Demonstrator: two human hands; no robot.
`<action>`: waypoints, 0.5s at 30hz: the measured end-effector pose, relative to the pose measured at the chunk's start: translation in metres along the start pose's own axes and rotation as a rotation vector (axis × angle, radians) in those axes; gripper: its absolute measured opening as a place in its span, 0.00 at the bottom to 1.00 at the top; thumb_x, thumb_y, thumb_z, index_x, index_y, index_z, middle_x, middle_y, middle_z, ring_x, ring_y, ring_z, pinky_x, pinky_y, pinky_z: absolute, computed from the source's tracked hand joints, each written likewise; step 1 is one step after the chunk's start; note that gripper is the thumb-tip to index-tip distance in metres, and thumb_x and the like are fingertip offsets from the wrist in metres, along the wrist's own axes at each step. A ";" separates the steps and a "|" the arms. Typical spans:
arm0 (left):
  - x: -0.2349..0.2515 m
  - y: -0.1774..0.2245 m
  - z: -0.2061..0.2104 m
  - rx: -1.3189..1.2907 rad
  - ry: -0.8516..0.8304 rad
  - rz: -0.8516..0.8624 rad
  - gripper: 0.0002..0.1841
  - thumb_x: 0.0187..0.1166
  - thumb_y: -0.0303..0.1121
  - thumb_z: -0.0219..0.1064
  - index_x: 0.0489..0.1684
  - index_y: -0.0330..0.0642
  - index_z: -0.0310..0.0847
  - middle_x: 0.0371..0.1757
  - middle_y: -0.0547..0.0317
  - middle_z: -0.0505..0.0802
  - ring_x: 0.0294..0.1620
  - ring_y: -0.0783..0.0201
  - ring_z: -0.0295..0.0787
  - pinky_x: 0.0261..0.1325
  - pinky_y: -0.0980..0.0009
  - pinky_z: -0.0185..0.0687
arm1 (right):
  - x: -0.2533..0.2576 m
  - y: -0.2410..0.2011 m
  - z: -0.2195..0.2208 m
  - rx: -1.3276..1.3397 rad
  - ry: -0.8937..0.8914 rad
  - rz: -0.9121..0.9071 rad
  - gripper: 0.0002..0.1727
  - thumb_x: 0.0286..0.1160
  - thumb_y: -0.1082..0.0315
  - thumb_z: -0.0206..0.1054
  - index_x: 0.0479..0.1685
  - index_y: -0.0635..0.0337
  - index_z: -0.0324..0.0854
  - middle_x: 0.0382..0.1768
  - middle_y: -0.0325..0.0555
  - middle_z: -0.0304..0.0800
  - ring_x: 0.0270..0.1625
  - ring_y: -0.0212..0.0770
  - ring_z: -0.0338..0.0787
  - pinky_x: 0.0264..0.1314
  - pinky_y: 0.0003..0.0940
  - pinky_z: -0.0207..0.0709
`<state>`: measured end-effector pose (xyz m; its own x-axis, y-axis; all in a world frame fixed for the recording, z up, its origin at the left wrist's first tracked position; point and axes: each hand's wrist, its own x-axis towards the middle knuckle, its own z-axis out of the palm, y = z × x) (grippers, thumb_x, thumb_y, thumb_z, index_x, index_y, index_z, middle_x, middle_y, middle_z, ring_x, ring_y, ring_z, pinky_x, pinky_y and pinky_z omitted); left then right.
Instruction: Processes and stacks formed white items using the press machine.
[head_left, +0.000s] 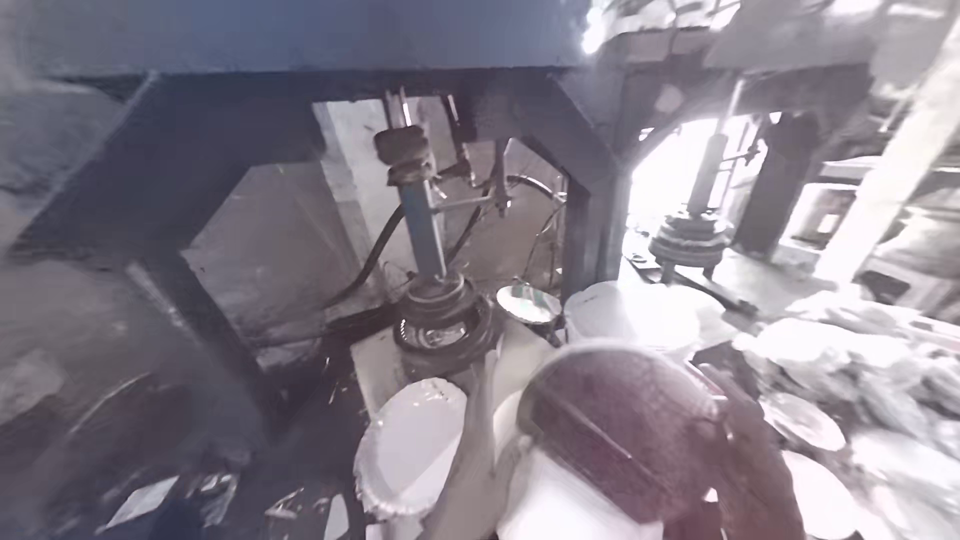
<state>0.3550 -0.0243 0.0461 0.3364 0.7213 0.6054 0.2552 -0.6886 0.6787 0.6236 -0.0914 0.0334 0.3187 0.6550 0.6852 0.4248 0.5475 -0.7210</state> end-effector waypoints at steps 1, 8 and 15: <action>0.003 0.004 0.003 -0.065 -0.048 0.068 0.43 0.88 0.47 0.56 0.90 0.22 0.39 0.90 0.33 0.60 0.90 0.60 0.59 0.89 0.64 0.59 | -0.005 -0.004 0.006 -0.004 0.047 -0.047 0.30 0.87 0.62 0.56 0.76 0.83 0.64 0.72 0.51 0.80 0.72 0.16 0.76 0.77 0.17 0.69; -0.018 -0.010 0.019 -0.088 0.013 -0.028 0.37 0.87 0.35 0.57 0.81 0.10 0.45 0.75 0.24 0.76 0.74 0.64 0.80 0.77 0.66 0.73 | -0.016 0.032 0.023 -0.130 -0.020 -0.198 0.33 0.94 0.48 0.43 0.74 0.73 0.66 0.68 0.51 0.83 0.69 0.16 0.78 0.74 0.15 0.67; -0.014 0.002 -0.023 -0.262 0.209 -0.331 0.33 0.84 0.29 0.50 0.92 0.36 0.47 0.82 0.49 0.76 0.65 0.71 0.85 0.59 0.71 0.86 | 0.066 0.017 0.045 0.138 -0.432 0.085 0.26 0.78 0.71 0.61 0.77 0.69 0.72 0.66 0.42 0.87 0.60 0.21 0.87 0.64 0.20 0.81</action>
<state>0.3300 -0.0342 0.0487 0.0785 0.9169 0.3914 0.0716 -0.3968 0.9151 0.6136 -0.0159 0.0619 -0.0468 0.8418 0.5378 0.2865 0.5270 -0.8001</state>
